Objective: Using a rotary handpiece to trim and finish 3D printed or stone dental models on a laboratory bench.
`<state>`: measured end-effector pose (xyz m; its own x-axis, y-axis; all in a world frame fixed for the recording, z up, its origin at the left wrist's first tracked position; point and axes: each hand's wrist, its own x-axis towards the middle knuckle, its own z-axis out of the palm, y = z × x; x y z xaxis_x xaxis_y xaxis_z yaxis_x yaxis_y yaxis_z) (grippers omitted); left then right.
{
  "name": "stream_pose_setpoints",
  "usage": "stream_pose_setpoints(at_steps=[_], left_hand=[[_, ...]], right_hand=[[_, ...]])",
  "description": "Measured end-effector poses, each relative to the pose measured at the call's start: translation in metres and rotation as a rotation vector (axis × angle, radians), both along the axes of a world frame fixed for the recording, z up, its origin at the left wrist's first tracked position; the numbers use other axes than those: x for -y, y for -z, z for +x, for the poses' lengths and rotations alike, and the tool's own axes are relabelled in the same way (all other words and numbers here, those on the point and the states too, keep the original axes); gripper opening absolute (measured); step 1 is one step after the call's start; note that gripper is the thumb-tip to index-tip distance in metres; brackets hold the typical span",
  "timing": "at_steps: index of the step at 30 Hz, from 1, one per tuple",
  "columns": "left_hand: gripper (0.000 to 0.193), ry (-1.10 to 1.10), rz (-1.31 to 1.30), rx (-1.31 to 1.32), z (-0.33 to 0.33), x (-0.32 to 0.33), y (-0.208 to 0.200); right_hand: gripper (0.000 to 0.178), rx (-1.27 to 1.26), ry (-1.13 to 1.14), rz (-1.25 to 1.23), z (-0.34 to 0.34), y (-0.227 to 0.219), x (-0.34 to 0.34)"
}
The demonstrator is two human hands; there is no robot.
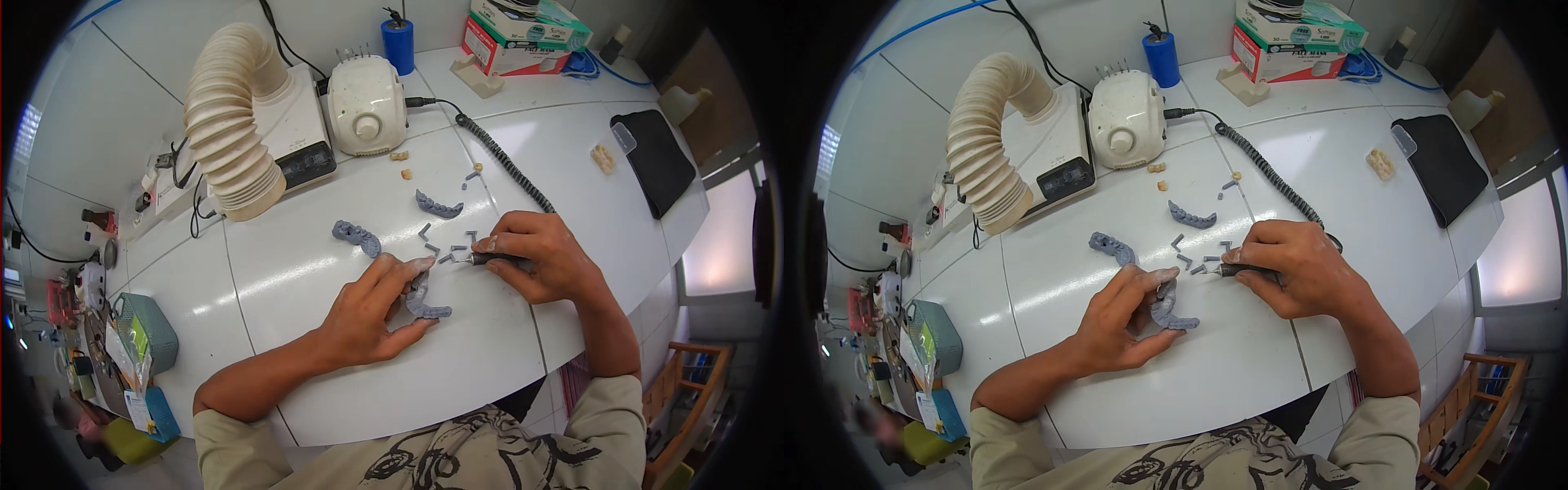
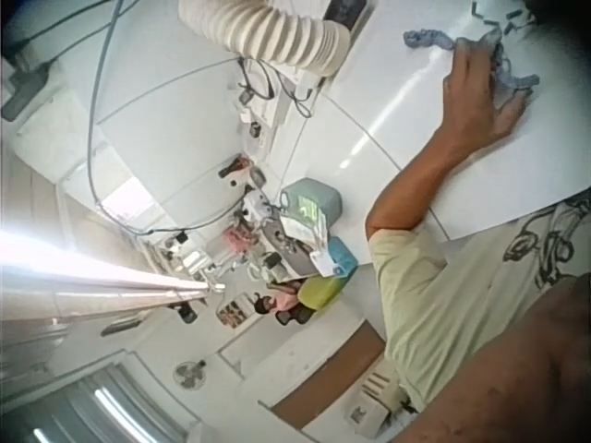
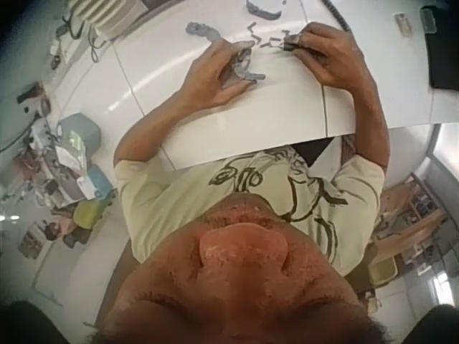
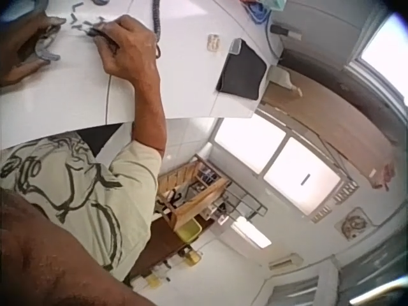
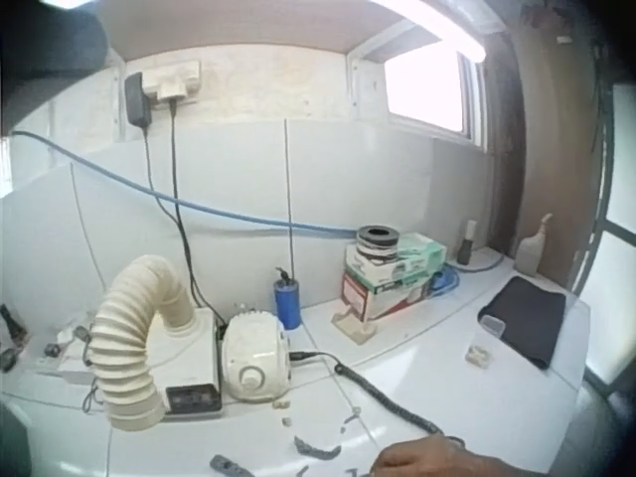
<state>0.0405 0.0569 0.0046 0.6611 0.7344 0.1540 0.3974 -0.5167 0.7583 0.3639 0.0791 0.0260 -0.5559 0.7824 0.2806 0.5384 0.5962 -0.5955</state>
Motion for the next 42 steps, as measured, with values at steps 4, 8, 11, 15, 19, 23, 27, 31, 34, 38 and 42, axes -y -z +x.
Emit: stream_pose_setpoints(at_steps=[4, 8, 11, 15, 19, 23, 27, 31, 34, 38, 42], left_hand=[[0.081, 0.011, 0.195, -0.026, 0.005, -0.002, 0.005], [0.082, 0.022, 0.246, -0.019, 0.003, -0.001, 0.005], [0.084, 0.058, 0.282, -0.202, 0.005, -0.004, -0.001], [0.082, 0.038, 0.199, -0.085, 0.0, -0.003, 0.006], [0.086, 0.021, 0.165, -0.183, 0.002, -0.003, 0.005], [0.091, -0.014, 0.105, -0.182, 0.004, -0.003, -0.003], [0.093, -0.043, 0.107, -0.144, 0.003, -0.004, 0.001], [0.094, -0.034, 0.132, -0.127, 0.001, -0.005, 0.006], [0.096, -0.036, 0.138, -0.099, 0.001, -0.005, 0.006], [0.093, -0.039, 0.114, -0.088, 0.0, -0.005, 0.006], [0.089, -0.04, 0.09, -0.071, -0.001, -0.005, 0.006]], right_hand=[[0.025, -0.005, 0.024, -0.005, 0.009, 0.006, -0.005], [0.023, 0.007, 0.049, -0.035, 0.011, 0.005, -0.004], [0.022, 0.005, 0.039, -0.027, 0.009, 0.004, -0.004], [0.021, 0.029, 0.029, -0.025, 0.009, 0.002, -0.003], [0.021, 0.006, 0.027, -0.025, 0.008, 0.002, -0.003], [0.021, 0.019, -0.017, -0.057, 0.008, -0.001, -0.002], [0.02, 0.018, -0.058, -0.03, 0.006, 0.0, -0.001], [0.02, 0.026, -0.061, -0.035, 0.005, -0.002, -0.001], [0.02, 0.03, -0.062, -0.029, 0.005, -0.001, -0.001], [0.021, 0.041, -0.064, -0.025, 0.006, -0.002, -0.002], [0.021, 0.052, -0.061, -0.025, 0.006, -0.002, -0.001]])
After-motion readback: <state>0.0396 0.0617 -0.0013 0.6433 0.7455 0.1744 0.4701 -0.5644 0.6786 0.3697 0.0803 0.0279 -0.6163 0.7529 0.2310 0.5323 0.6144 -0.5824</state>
